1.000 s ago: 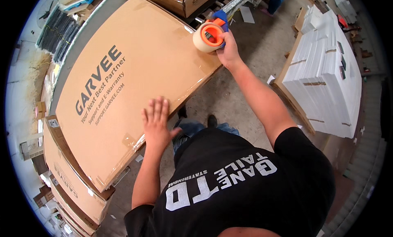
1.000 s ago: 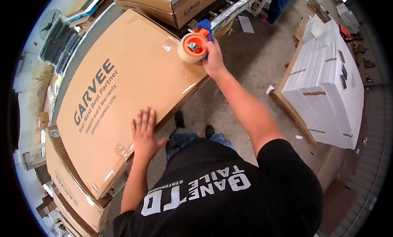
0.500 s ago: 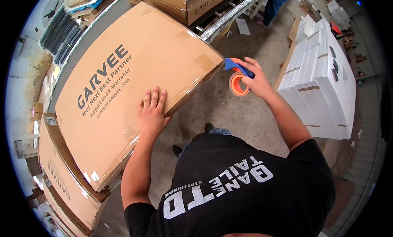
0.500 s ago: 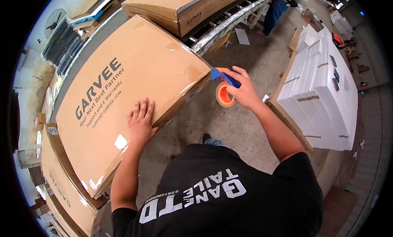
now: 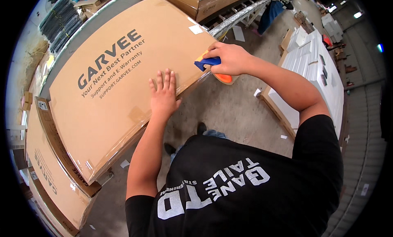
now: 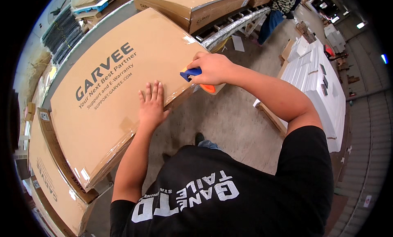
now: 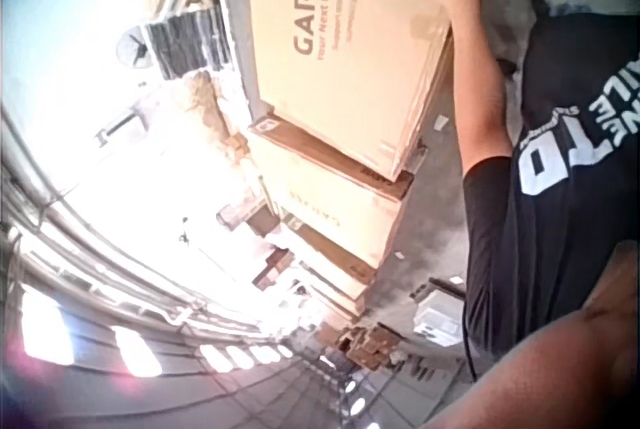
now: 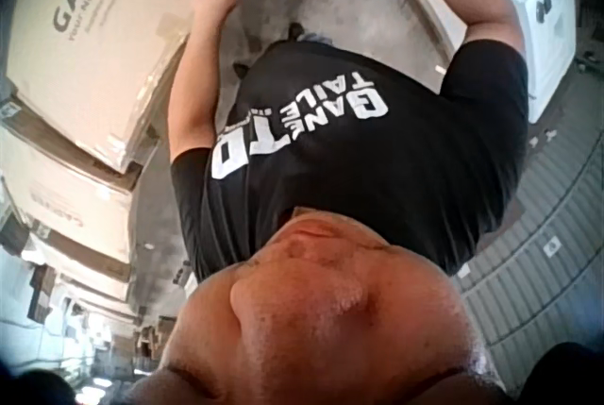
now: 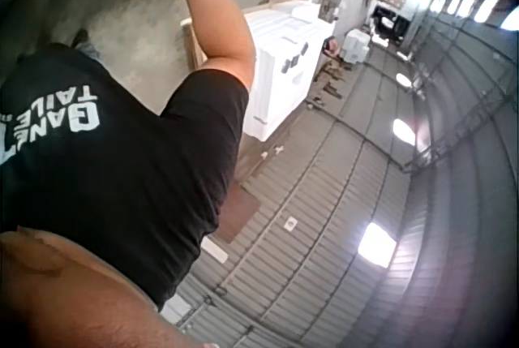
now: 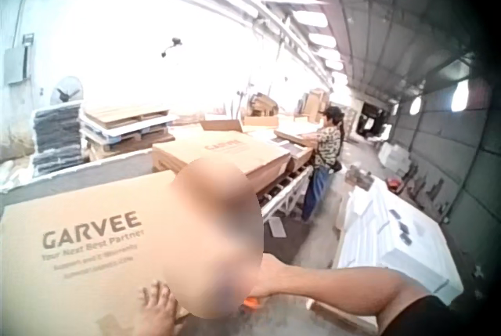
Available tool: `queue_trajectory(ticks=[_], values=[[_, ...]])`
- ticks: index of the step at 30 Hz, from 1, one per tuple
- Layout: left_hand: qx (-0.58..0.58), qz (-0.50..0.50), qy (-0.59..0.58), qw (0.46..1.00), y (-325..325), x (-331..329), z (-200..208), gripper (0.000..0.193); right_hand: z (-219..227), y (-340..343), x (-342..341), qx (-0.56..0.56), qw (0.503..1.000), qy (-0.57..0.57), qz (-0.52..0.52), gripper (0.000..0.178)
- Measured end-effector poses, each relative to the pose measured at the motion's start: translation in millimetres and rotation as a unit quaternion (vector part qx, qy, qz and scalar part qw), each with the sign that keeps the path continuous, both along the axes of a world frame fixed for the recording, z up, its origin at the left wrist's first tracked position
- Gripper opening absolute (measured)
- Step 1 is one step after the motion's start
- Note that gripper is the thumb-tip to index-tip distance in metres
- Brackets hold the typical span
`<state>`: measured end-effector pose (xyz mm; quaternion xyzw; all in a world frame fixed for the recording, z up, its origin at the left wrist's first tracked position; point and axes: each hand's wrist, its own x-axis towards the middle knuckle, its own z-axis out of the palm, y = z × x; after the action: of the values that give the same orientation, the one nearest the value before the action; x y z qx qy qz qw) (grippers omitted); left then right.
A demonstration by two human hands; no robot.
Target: The person uses a handheld tape dispenser to seal the seams of large cardboard boxes on a conveyor belt. They apply tape along the top and side edges of each box, pressing it down to secure the flaps. The boxes are branded with the name 'GARVEE' and move along the belt as the person works.
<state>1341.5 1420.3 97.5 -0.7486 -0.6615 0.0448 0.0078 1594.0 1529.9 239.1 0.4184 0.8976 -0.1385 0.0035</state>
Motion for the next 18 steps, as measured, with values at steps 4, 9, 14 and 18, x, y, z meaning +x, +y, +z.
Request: queue_trajectory(ticks=[4, 9, 14, 18], values=[[0.01, 0.002, -0.005, 1.0, 1.2, 3.8, -6.3, 0.109, 2.2, 5.9, -8.1, 0.014, 1.0, 0.002, 0.0, 0.057], [-0.007, 0.007, -0.003, 1.0, 3.8, 4.2, -7.4, 0.114, -6.4, 18.6, -30.6, 0.065, 0.988, 0.137, -0.016, 0.053], [-0.018, -0.012, -0.019, 1.0, -6.7, 5.1, -13.5, 0.11, -97.6, -53.1, -1.8, 0.035, 0.993, 0.102, -0.055, 0.044], [-0.013, -0.014, -0.058, 0.998, -19.4, 13.9, -14.5, 0.109, -157.2, -107.6, 55.1, -0.08, 0.993, 0.051, -0.073, 0.047]])
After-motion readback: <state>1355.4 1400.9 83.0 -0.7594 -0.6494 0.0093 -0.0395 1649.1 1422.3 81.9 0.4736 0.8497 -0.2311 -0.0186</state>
